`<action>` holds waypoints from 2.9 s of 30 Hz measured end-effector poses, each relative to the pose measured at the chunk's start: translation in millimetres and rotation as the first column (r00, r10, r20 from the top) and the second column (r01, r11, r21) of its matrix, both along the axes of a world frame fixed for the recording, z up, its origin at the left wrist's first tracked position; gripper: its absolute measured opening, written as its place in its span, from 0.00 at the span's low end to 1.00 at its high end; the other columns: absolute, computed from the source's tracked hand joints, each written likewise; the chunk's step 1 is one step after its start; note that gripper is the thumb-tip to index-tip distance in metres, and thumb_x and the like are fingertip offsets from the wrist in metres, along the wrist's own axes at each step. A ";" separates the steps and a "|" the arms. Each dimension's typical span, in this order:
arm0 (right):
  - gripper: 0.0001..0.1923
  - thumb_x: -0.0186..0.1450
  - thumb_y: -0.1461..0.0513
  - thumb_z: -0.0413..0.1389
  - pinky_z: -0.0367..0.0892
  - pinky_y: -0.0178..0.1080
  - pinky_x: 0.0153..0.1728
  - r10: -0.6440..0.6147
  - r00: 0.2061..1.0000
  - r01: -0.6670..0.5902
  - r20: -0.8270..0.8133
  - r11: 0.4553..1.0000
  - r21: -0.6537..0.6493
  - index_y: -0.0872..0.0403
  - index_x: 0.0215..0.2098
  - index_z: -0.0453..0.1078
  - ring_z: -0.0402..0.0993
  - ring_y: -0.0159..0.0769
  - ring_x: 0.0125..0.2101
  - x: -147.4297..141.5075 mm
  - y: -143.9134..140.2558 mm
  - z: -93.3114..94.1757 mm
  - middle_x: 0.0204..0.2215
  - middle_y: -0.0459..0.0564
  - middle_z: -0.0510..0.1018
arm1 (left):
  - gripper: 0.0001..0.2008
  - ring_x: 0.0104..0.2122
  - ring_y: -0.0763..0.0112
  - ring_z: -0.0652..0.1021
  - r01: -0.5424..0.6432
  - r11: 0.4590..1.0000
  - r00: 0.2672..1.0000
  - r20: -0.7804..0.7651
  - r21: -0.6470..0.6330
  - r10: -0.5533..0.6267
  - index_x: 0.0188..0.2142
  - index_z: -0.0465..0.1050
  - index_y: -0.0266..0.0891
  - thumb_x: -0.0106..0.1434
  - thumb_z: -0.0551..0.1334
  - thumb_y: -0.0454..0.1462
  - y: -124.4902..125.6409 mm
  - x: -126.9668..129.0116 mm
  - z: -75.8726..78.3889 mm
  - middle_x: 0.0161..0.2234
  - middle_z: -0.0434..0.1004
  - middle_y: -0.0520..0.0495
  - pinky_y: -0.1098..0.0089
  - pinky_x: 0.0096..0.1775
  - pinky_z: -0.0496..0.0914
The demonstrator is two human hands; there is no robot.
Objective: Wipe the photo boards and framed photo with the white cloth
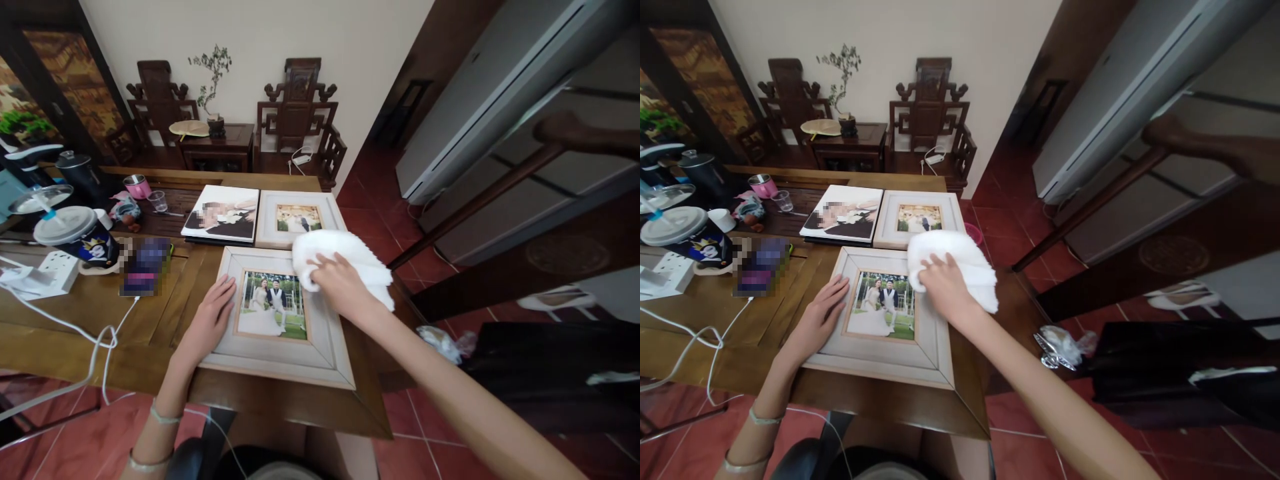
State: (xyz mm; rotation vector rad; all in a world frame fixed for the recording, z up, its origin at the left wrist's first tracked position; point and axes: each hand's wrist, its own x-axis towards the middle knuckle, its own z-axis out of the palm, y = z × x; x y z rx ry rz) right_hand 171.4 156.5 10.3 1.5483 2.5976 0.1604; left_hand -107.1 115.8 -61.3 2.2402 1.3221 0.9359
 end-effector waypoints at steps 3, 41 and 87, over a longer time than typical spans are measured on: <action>0.22 0.53 0.80 0.48 0.58 0.52 0.57 -0.011 1.000 0.010 0.025 1.000 0.027 0.58 0.35 0.77 0.63 0.48 0.59 11.4 -12.6 -0.4 0.54 0.58 0.73 | 0.23 0.64 0.62 0.58 0.035 0.999 0.999 0.010 0.005 -0.035 0.59 0.64 0.39 0.67 0.47 0.29 0.9 -2.0 -1.3 0.60 0.64 0.41 0.50 0.63 0.55; 0.21 0.45 0.77 0.48 0.67 0.42 0.54 0.102 0.912 -0.139 -0.398 0.988 -0.065 0.50 0.24 0.76 0.68 0.41 0.56 19.7 -128.4 12.1 0.55 0.47 0.73 | 0.24 0.64 0.61 0.58 0.014 1.000 1.000 -0.012 -0.015 -0.014 0.60 0.63 0.38 0.66 0.47 0.28 -1.3 -1.5 0.6 0.61 0.63 0.41 0.50 0.63 0.54; 0.15 0.56 0.71 0.53 0.57 0.57 0.59 0.250 0.926 -0.319 -0.284 0.919 -0.233 0.60 0.39 0.77 0.54 0.60 0.62 -39.7 -133.1 -1.0 0.61 0.66 0.62 | 0.25 0.64 0.63 0.57 0.028 1.000 1.000 -0.012 -0.011 -0.029 0.60 0.63 0.38 0.65 0.46 0.27 -0.7 -2.2 -0.2 0.61 0.63 0.41 0.51 0.63 0.54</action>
